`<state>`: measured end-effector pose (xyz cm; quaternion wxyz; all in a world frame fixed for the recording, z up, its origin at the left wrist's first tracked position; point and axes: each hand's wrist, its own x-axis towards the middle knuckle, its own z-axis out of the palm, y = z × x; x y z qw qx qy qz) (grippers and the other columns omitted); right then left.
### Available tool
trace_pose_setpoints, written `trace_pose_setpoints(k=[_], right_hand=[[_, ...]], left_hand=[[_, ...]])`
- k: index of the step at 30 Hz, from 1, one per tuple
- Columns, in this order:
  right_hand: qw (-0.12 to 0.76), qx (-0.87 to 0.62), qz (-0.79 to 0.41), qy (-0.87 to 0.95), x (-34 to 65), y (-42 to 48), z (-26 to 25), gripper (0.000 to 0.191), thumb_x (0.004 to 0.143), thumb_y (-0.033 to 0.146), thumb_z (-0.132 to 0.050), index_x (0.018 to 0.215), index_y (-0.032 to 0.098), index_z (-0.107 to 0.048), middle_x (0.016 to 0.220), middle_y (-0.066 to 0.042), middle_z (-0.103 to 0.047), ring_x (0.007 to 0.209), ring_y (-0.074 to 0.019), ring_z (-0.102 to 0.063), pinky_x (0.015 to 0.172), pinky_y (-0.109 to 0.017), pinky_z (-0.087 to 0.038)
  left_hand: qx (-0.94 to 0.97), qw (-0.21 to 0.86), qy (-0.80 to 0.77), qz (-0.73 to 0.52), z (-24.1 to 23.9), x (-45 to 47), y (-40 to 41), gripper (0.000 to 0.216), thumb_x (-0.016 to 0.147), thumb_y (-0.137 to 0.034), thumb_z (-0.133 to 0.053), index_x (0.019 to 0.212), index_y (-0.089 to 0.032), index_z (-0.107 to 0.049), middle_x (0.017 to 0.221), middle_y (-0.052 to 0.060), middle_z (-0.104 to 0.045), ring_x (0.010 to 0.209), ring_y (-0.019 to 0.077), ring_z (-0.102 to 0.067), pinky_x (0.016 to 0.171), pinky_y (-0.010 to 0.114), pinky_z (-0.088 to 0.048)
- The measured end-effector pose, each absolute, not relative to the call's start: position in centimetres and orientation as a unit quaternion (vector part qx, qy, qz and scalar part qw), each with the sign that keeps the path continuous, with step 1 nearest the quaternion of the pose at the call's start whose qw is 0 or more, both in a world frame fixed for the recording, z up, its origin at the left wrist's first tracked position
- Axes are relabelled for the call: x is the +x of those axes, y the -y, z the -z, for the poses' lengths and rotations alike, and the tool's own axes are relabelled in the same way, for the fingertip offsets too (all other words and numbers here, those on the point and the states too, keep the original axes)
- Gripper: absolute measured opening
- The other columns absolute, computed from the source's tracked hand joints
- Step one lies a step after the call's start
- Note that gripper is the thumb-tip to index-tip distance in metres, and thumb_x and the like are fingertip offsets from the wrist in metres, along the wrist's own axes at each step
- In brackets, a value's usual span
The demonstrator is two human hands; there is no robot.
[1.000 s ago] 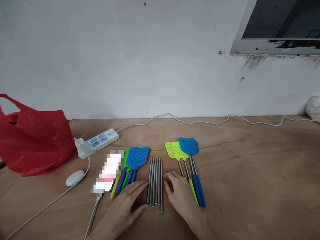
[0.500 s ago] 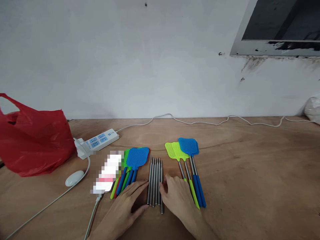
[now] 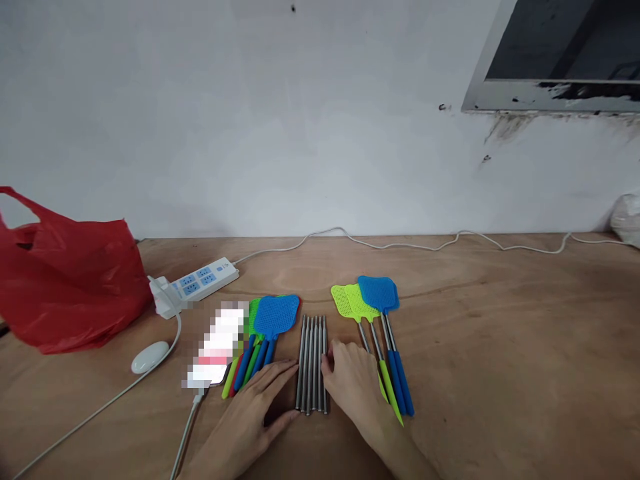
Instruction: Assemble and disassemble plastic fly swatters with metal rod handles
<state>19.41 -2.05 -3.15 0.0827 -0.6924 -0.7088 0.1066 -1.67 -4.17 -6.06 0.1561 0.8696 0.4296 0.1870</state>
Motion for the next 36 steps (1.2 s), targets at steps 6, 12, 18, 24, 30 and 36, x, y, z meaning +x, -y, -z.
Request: trace_pose_setpoints(k=[6,12,18,24,30,36], right_hand=[[0.104,-0.706,-0.090,0.695,20.7,2.3,3.4,0.015,0.095,0.027,-0.052,0.087,0.022,-0.064,0.084,-0.006,-0.075,0.078,-0.0258,-0.072,0.054,-0.029,-0.032],[0.119,-0.754,0.006,0.646,23.5,2.1,3.9,0.019,0.092,0.027,-0.055,0.110,0.021,-0.059,0.095,-0.011,-0.073,0.072,-0.0266,-0.072,0.052,-0.030,-0.032],[0.122,-0.765,-0.025,0.632,25.1,1.4,4.6,0.021,0.086,0.022,-0.060,0.107,0.019,-0.060,0.087,-0.010,-0.074,0.070,-0.0273,-0.070,0.054,-0.030,-0.030],[0.170,-0.759,-0.084,0.623,24.9,1.1,4.8,0.007,0.073,0.019,-0.066,0.069,0.021,-0.060,0.066,-0.007,-0.068,0.064,-0.0272,-0.066,0.054,-0.030,-0.028],[0.291,-0.716,-0.210,0.599,24.6,1.5,5.0,0.011,0.070,0.022,-0.062,0.061,0.022,-0.056,0.057,-0.001,-0.063,0.057,-0.0197,-0.061,0.055,-0.029,-0.038],[0.418,-0.643,-0.347,0.540,24.0,1.8,4.2,0.014,0.075,0.035,-0.056,0.068,0.023,-0.052,0.060,0.000,-0.060,0.057,-0.0176,-0.060,0.053,-0.028,-0.047]], left_hand=[[0.867,0.165,-0.432,-0.186,6.1,-1.7,4.2,0.063,0.082,-0.014,-0.074,0.139,-0.023,-0.048,0.136,0.010,-0.061,0.124,0.0295,-0.059,0.103,0.049,-0.052],[0.863,0.188,-0.429,-0.189,5.2,-2.1,4.1,0.051,0.085,-0.016,-0.071,0.133,-0.025,-0.054,0.133,0.007,-0.063,0.121,0.0269,-0.061,0.103,0.044,-0.053],[0.848,0.215,-0.436,-0.209,4.2,-1.7,4.1,0.029,0.094,-0.020,-0.061,0.122,-0.027,-0.061,0.122,0.003,-0.067,0.113,0.0229,-0.064,0.096,0.036,-0.056],[0.843,0.223,-0.441,-0.210,4.4,-1.6,4.3,0.027,0.094,-0.017,-0.060,0.120,-0.026,-0.061,0.119,0.004,-0.067,0.111,0.0225,-0.064,0.095,0.037,-0.055],[0.843,0.222,-0.443,-0.207,4.3,-1.6,4.4,0.025,0.094,-0.017,-0.058,0.117,-0.026,-0.062,0.115,0.004,-0.068,0.108,0.0229,-0.066,0.093,0.037,-0.056],[0.848,0.214,-0.433,-0.218,4.1,-1.1,4.3,0.025,0.094,-0.016,-0.058,0.117,-0.026,-0.062,0.115,0.003,-0.069,0.107,0.0221,-0.066,0.093,0.037,-0.056]])
